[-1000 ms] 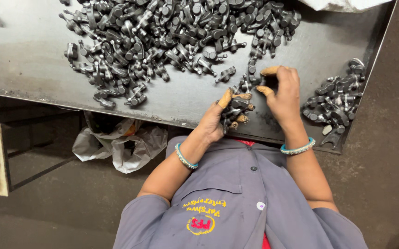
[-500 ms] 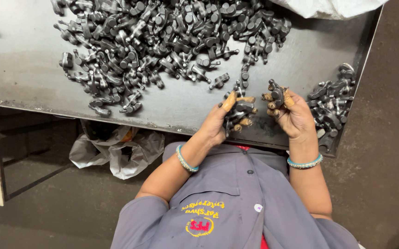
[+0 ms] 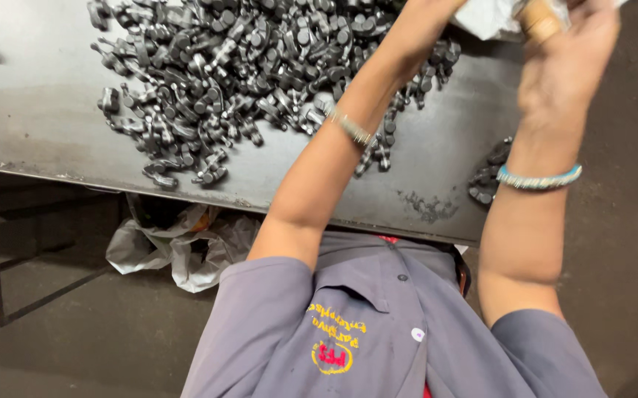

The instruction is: The person stands at a metal table covered with dark cast metal parts. They spread the pile with both hands, scoop up handfuls, and turn individual pieces over in their fingers before placing them back or aside, working through the pile piece by piece.

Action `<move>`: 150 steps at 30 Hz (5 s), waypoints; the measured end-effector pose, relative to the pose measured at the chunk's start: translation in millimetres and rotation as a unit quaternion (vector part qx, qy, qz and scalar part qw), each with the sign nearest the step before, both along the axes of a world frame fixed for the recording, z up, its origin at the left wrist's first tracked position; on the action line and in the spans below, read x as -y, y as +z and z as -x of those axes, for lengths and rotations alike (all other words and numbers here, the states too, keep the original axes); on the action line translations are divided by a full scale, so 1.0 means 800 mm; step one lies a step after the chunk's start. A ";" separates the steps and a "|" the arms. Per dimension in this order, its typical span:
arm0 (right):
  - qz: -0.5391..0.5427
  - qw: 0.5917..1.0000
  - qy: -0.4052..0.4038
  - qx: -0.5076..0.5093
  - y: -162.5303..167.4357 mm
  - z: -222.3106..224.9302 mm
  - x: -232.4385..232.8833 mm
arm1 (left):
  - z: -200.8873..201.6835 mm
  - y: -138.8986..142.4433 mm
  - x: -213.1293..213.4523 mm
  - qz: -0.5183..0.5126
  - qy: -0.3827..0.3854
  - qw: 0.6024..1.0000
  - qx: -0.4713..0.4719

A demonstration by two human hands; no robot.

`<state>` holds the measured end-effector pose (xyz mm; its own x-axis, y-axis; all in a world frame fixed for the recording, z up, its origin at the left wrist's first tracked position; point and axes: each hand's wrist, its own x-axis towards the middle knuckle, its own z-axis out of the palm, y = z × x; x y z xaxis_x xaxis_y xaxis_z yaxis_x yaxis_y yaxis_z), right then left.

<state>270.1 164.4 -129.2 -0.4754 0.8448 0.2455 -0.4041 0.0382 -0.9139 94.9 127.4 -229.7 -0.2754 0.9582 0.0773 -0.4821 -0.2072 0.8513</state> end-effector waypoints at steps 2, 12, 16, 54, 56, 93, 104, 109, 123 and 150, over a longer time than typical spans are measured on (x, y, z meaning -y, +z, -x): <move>0.049 0.994 0.047 0.083 -0.015 0.000 0.028 | 0.012 0.009 0.065 0.001 0.069 0.989 -0.131; -0.357 0.792 0.059 0.491 -0.044 0.028 0.167 | 0.050 0.082 0.307 0.325 0.245 0.691 -0.597; -0.356 0.787 0.039 0.502 -0.050 0.023 0.194 | 0.052 0.069 0.318 0.333 0.211 0.683 -0.615; -0.397 0.785 -0.030 0.475 -0.062 -0.067 0.205 | -0.101 -0.045 0.310 0.203 0.020 0.946 0.253; -0.393 0.777 -0.042 0.490 -0.066 -0.064 0.206 | -0.093 -0.053 0.319 0.209 0.033 0.948 0.236; -0.117 0.862 -0.035 0.493 -0.039 -0.097 0.200 | -0.071 -0.008 0.331 0.243 -0.022 0.930 0.274; -0.276 0.840 0.026 0.467 -0.041 -0.053 0.217 | -0.077 -0.008 0.323 0.232 -0.011 0.909 0.346; -0.332 0.804 -0.020 0.493 -0.066 -0.035 0.236 | -0.059 -0.011 0.330 0.233 0.020 0.923 0.306; 0.003 0.942 0.001 0.337 -0.094 -0.120 0.199 | -0.072 -0.014 0.322 0.267 -0.023 0.927 0.261; -0.228 0.863 0.005 0.450 -0.085 -0.035 0.219 | -0.043 -0.007 0.342 0.213 0.019 0.918 0.333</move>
<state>298.5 -11.2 -197.2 -0.6539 0.7525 0.0789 0.4599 0.4781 -0.7483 129.3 -146.4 -235.3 -0.1602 0.8508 -0.5004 -0.9244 0.0485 0.3783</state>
